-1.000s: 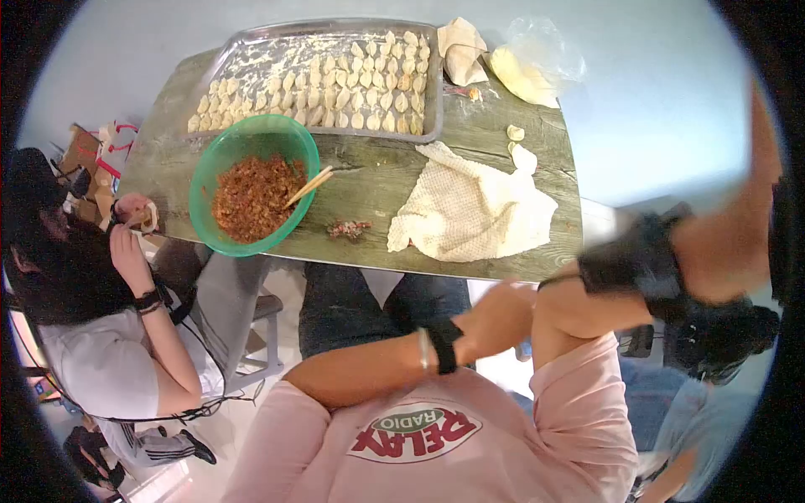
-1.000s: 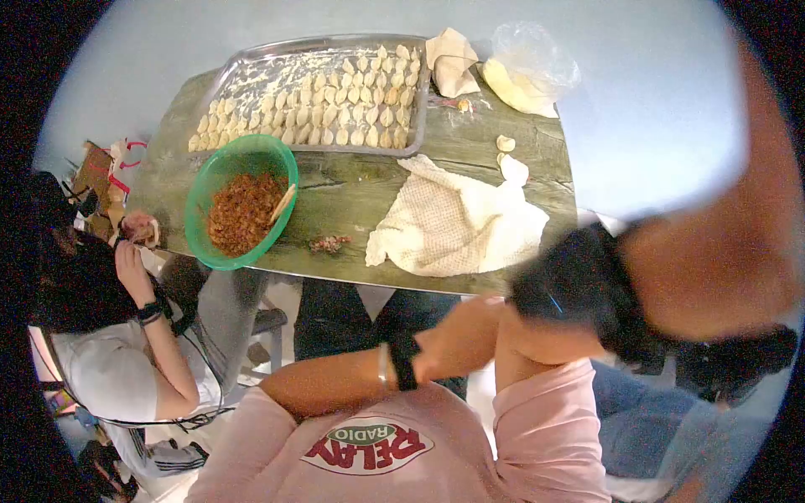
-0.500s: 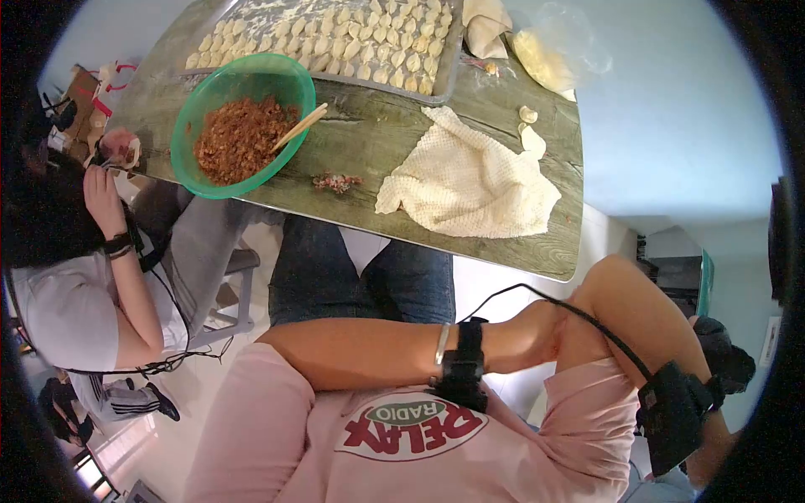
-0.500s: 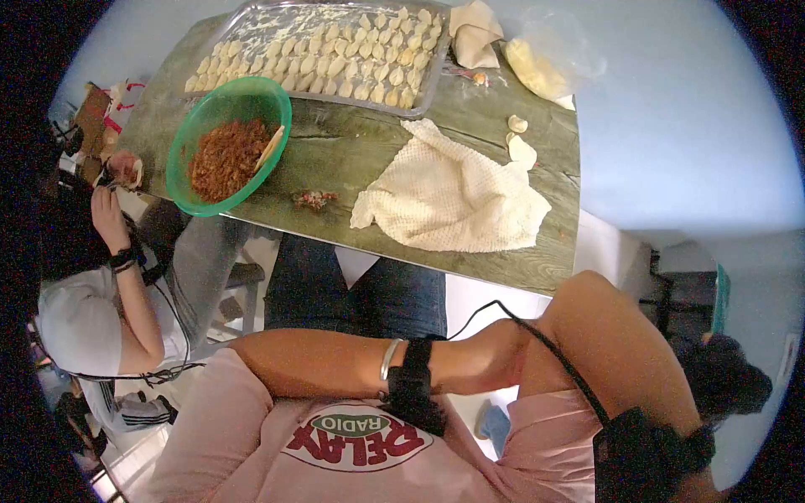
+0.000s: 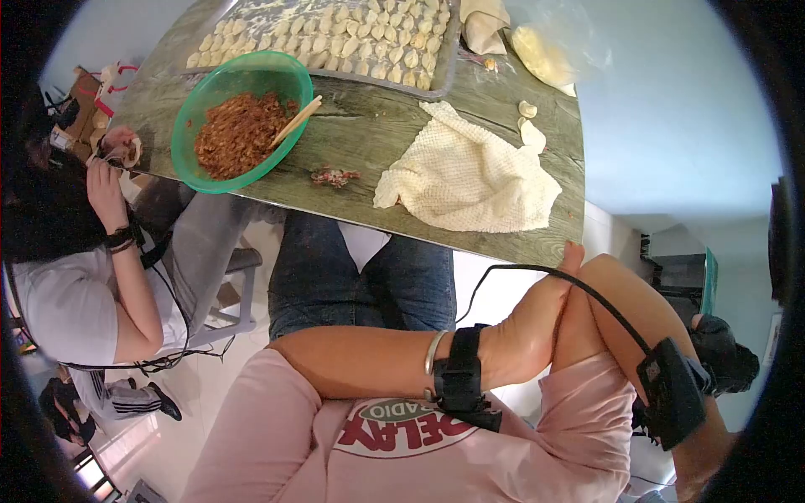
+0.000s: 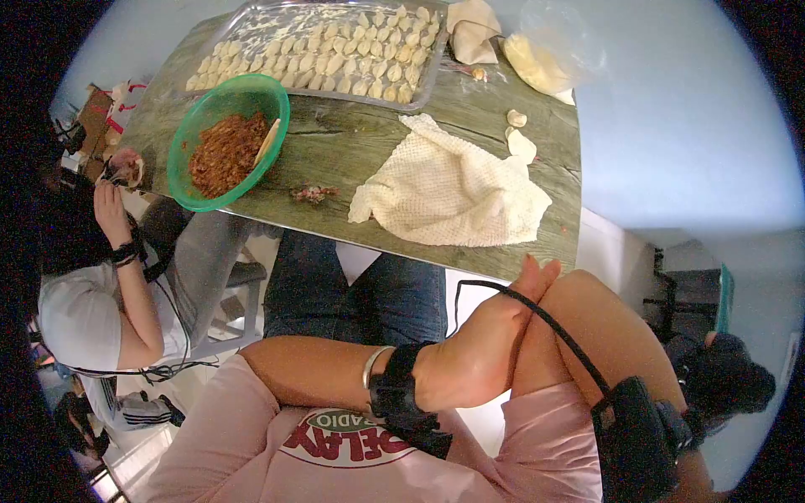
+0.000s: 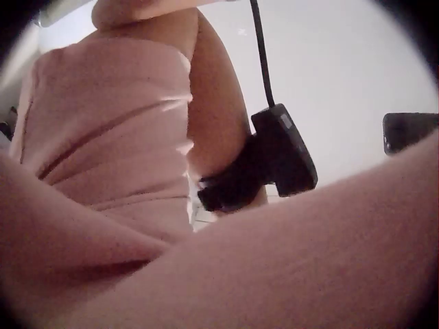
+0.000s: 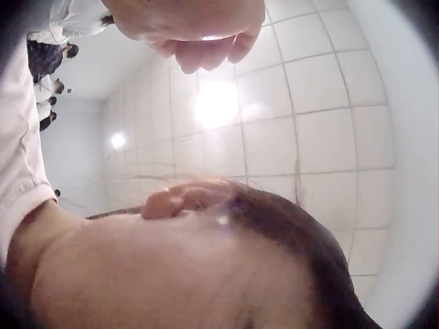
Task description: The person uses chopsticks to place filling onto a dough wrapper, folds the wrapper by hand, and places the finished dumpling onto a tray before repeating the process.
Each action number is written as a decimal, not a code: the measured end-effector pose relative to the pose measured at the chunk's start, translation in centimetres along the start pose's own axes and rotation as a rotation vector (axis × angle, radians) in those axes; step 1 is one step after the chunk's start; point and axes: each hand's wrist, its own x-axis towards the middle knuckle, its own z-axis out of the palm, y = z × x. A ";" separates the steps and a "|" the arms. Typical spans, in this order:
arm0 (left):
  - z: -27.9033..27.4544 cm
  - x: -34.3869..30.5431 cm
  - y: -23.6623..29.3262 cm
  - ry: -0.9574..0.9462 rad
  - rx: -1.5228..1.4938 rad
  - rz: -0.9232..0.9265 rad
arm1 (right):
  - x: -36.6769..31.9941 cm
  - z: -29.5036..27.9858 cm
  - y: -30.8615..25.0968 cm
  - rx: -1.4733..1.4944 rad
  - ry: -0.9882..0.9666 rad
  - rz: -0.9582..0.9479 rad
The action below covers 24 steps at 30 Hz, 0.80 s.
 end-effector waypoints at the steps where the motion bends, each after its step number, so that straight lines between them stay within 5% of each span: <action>1: -0.5 0.2 -0.2 0.000 0.000 -0.001 | -0.4 -0.6 0.3 0.011 0.008 0.000; 5: -0.3 -0.4 -0.3 -0.061 0.055 -0.027 | -3.7 -5.5 2.3 0.049 0.043 0.004; 9: -0.2 -1.5 0.7 -0.237 0.155 0.007 | -1.0 -2.2 0.6 0.089 0.079 0.010; 13: 0.1 -3.3 4.0 -0.361 -0.041 -0.162 | -0.7 -2.3 1.1 0.125 0.126 0.007; 16: -1.3 -2.7 5.0 -0.309 0.130 -0.189 | -1.6 -3.1 2.6 0.161 0.155 0.006; 19: -4.5 -2.2 3.9 -0.133 0.554 -0.310 | -7.4 -11.0 9.9 0.195 0.181 0.016; 22: -4.9 -1.8 1.9 -0.065 0.576 -0.389 | -6.9 -9.9 11.1 0.228 0.211 0.028; 24: -3.8 -1.6 1.3 -0.197 0.236 -0.409 | -6.9 -10.0 9.9 0.246 0.234 0.038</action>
